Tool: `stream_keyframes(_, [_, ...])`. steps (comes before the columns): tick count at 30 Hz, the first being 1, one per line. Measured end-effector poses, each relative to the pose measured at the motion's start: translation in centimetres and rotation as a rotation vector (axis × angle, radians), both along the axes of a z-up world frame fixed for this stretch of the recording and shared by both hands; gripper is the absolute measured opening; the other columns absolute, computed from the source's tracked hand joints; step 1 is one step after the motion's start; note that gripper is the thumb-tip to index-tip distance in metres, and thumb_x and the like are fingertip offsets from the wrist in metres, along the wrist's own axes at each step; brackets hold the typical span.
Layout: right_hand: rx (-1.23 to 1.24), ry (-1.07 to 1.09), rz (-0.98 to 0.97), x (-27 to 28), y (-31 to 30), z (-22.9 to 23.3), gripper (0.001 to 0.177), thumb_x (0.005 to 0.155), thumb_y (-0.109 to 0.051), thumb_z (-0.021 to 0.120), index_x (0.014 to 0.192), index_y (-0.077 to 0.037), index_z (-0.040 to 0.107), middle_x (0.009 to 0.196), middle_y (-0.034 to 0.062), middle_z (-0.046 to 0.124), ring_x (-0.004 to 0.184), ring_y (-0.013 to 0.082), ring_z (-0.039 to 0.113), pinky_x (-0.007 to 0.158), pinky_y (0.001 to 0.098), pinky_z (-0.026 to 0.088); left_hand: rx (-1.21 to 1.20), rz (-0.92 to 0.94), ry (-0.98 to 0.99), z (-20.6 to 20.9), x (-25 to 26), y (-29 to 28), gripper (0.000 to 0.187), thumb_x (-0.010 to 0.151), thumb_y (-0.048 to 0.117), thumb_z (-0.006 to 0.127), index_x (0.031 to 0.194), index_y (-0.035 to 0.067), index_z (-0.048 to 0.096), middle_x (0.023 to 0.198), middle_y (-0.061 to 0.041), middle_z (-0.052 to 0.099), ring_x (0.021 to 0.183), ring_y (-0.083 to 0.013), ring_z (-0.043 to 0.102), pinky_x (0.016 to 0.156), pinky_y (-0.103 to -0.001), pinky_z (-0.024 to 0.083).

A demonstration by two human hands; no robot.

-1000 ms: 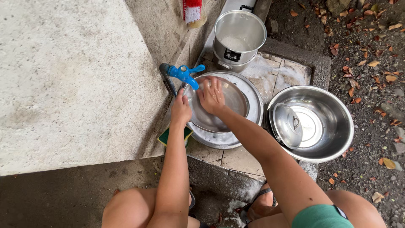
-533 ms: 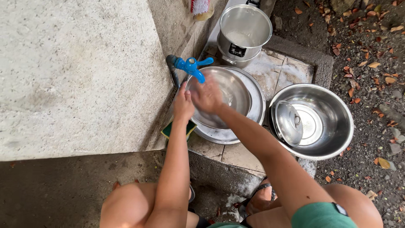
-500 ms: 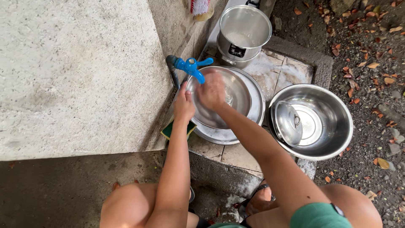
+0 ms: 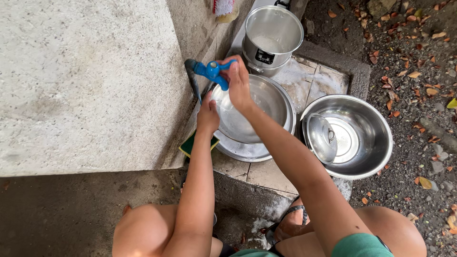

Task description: The person washes metal pots and a pan by hand using water from a tap and a sponge, rinses them in a basin of water, and carries the stacked items to a wooden table.

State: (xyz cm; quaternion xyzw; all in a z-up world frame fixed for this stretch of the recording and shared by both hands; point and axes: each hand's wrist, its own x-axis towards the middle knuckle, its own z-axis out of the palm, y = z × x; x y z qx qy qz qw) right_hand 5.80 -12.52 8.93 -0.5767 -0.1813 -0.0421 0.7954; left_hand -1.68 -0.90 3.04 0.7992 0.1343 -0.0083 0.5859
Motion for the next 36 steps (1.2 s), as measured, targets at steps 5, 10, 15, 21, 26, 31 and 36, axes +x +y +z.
stream_keyframes(5, [0.013, 0.124, 0.098, 2.0, -1.1, -2.4, 0.044, 0.116, -0.044, 0.038, 0.127, -0.003, 0.052, 0.12, 0.0176, 0.065, 0.104, 0.0229, 0.067, 0.095, 0.0402, 0.055, 0.042, -0.02, 0.035, -0.9, 0.0, -0.6, 0.046, 0.106, 0.026, 0.042, 0.15, 0.015, 0.049, 0.146, -0.019, 0.056, 0.134, -0.0379, 0.053, 0.11, -0.043, 0.042])
stream_keyframes(10, [-1.151, -0.343, -0.699, -1.2, -2.6, -7.5, 0.047, 0.098, -0.035, 0.057, 0.133, -0.004, 0.052, 0.138, 0.0259, 0.053, 0.127, 0.0436, 0.05, 0.105, 0.0544, 0.041, -0.004, 0.053, 0.095, -2.2, 0.4, -1.1, 0.047, 0.105, 0.027, 0.038, 0.149, 0.015, 0.048, 0.142, -0.018, 0.059, 0.129, -0.0386, 0.057, 0.106, -0.045, 0.046])
stream_keyframes(15, [-0.983, -0.412, -0.008, -4.6, -2.0, -9.4, 0.048, 0.106, -0.031, 0.05, 0.142, 0.001, 0.048, 0.147, 0.027, 0.047, 0.142, 0.0461, 0.039, 0.122, 0.0585, 0.031, 0.167, 0.067, 0.155, -2.7, 0.0, -1.6, 0.049, 0.104, 0.033, 0.04, 0.149, 0.014, 0.046, 0.143, -0.018, 0.057, 0.128, -0.042, 0.055, 0.106, -0.05, 0.042])
stream_keyframes(21, [-1.329, -0.142, -0.363, -2.6, -1.3, -9.1, 0.056, 0.092, -0.043, 0.058, 0.132, -0.005, 0.051, 0.139, 0.0224, 0.053, 0.135, 0.0422, 0.044, 0.114, 0.0549, 0.033, 0.226, 0.055, 0.05, -2.8, 0.9, -1.2, 0.048, 0.107, 0.033, 0.041, 0.15, 0.011, 0.047, 0.143, -0.022, 0.057, 0.128, -0.0439, 0.056, 0.108, -0.048, 0.044])
stream_keyframes(26, [-1.092, -0.035, -0.706, -1.7, -0.8, -10.1, 0.061, 0.095, -0.039, 0.053, 0.14, 0.0, 0.046, 0.149, 0.028, 0.044, 0.142, 0.0449, 0.039, 0.12, 0.0522, 0.033, 0.158, 0.053, -0.001, -1.6, 0.6, -1.7, 0.046, 0.106, 0.03, 0.042, 0.149, 0.014, 0.049, 0.142, -0.02, 0.06, 0.128, -0.0419, 0.056, 0.105, -0.047, 0.045])
stream_keyframes(31, [-1.24, -0.269, -0.163, -1.6, -2.4, -9.1, 0.057, 0.102, -0.033, 0.048, 0.153, -0.007, 0.04, 0.161, 0.0298, 0.029, 0.154, 0.0467, 0.022, 0.124, 0.0571, 0.021, -0.123, 0.149, -0.01, -2.2, 1.2, -2.3, 0.046, 0.105, 0.026, 0.041, 0.149, 0.018, 0.047, 0.139, -0.017, 0.062, 0.123, -0.0359, 0.063, 0.099, -0.042, 0.049])
stream_keyframes(36, [-1.426, -0.106, -0.227, -2.3, -3.1, -7.0, 0.068, 0.094, -0.041, 0.06, 0.15, -0.007, 0.042, 0.159, 0.026, 0.033, 0.152, 0.0504, 0.018, 0.123, 0.0592, 0.016, -0.041, 0.208, -0.089, -3.3, 1.4, -3.1, 0.045, 0.106, 0.023, 0.041, 0.15, 0.015, 0.049, 0.141, -0.017, 0.063, 0.125, -0.0356, 0.062, 0.102, -0.041, 0.048])
